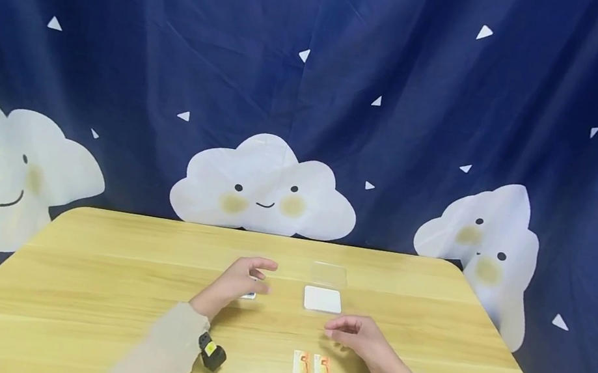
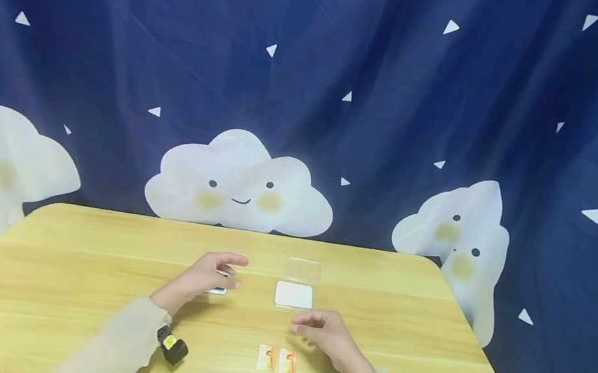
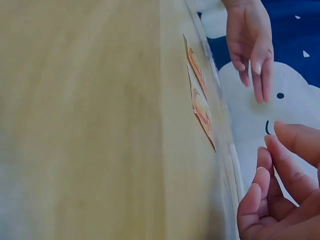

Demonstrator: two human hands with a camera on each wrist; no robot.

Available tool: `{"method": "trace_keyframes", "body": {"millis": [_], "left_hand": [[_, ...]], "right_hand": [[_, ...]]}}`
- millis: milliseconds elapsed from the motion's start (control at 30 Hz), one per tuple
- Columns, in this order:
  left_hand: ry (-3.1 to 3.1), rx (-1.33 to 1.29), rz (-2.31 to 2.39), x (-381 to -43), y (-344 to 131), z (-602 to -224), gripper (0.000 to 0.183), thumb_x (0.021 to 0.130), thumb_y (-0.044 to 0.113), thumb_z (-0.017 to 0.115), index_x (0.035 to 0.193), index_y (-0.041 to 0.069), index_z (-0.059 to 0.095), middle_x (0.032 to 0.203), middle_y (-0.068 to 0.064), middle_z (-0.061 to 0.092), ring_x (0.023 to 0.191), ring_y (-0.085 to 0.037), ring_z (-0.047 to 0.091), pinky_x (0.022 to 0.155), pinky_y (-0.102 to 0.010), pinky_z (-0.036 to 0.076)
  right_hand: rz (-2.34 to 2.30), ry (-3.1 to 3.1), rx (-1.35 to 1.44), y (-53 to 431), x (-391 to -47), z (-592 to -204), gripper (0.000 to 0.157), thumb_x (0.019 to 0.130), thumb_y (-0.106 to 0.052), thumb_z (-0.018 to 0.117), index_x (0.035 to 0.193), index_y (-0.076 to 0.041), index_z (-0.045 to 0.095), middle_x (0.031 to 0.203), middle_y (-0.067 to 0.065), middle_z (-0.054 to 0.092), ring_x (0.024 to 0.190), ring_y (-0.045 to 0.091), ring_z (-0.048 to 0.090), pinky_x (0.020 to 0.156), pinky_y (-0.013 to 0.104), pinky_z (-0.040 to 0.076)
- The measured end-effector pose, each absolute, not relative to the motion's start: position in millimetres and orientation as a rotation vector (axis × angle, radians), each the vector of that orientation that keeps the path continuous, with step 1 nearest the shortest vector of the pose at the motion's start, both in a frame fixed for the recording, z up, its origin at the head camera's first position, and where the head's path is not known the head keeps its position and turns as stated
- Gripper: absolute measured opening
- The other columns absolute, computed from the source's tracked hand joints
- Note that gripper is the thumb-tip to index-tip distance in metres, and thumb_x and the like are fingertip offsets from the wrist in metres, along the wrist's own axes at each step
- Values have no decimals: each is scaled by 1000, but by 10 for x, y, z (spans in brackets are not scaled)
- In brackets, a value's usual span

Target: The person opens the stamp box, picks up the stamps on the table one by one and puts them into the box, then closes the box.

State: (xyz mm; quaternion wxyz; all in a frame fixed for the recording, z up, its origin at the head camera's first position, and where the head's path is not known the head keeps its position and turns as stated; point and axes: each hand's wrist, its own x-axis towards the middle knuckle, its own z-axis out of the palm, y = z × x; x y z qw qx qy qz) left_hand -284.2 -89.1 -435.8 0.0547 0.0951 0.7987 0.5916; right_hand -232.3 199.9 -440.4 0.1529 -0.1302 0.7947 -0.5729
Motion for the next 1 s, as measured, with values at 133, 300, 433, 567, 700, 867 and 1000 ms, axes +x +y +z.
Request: {"method": "trace_keyframes", "body": {"millis": [133, 300, 433, 567, 700, 867, 1000], "left_hand": [[2389, 313, 1791, -2839, -729, -4381, 53, 72, 0, 74, 123, 2, 60, 123, -10, 60, 100, -24, 52, 69, -29, 49], [2360, 370, 1799, -2843, -571, -4420, 54, 71, 0, 74, 123, -1, 59, 122, -13, 59, 100, -25, 52, 71, -27, 48], [2335, 384, 1816, -2862, -483, -4462, 54, 72, 1, 74, 124, -1, 58, 122, -12, 59, 101, -25, 52, 73, -27, 47], [2323, 392, 1834, -2869, -416, -4499, 54, 72, 1, 74, 123, -1, 58, 122, -13, 59, 101, -26, 52, 73, -27, 47], [2306, 363, 1857, -2866, -359, -4515, 54, 71, 0, 74, 123, -1, 59, 121, -14, 59, 102, -28, 53, 75, -28, 47], [2293, 322, 1866, -2884, -286, -4544, 54, 71, 3, 76, 122, 1, 60, 121, -12, 59, 103, -27, 53, 77, -31, 47], [2268, 299, 1876, -2900, -236, -4572, 55, 71, 4, 76, 123, 2, 59, 124, -11, 59, 104, -26, 53, 83, -34, 47]], "right_hand": [[-1629, 2277, -369, 2048, -2268, -4430, 28, 84, -11, 67, 102, 11, 63, 93, 5, 67, 77, 12, 56, 66, 23, 47], [-1628, 2243, -386, 2098, -2212, -4460, 30, 83, -10, 69, 103, 12, 62, 95, 9, 69, 83, 13, 58, 70, 23, 48], [-1649, 2211, -403, 2113, -2186, -4447, 32, 83, -9, 68, 104, 13, 60, 96, 10, 68, 85, 13, 58, 73, 22, 49], [-1661, 2199, -406, 2124, -2176, -4438, 32, 82, -8, 68, 105, 13, 60, 96, 12, 68, 85, 13, 58, 73, 22, 49], [-1658, 2200, -397, 2129, -2174, -4446, 32, 81, -8, 69, 105, 12, 61, 97, 12, 68, 84, 13, 57, 74, 22, 49], [-1645, 2206, -408, 2123, -2170, -4457, 33, 80, -8, 70, 105, 12, 61, 98, 11, 67, 82, 13, 55, 73, 22, 47], [-1622, 2208, -413, 2120, -2163, -4466, 33, 79, -7, 70, 105, 11, 62, 95, 9, 66, 79, 12, 54, 70, 22, 46]]}}
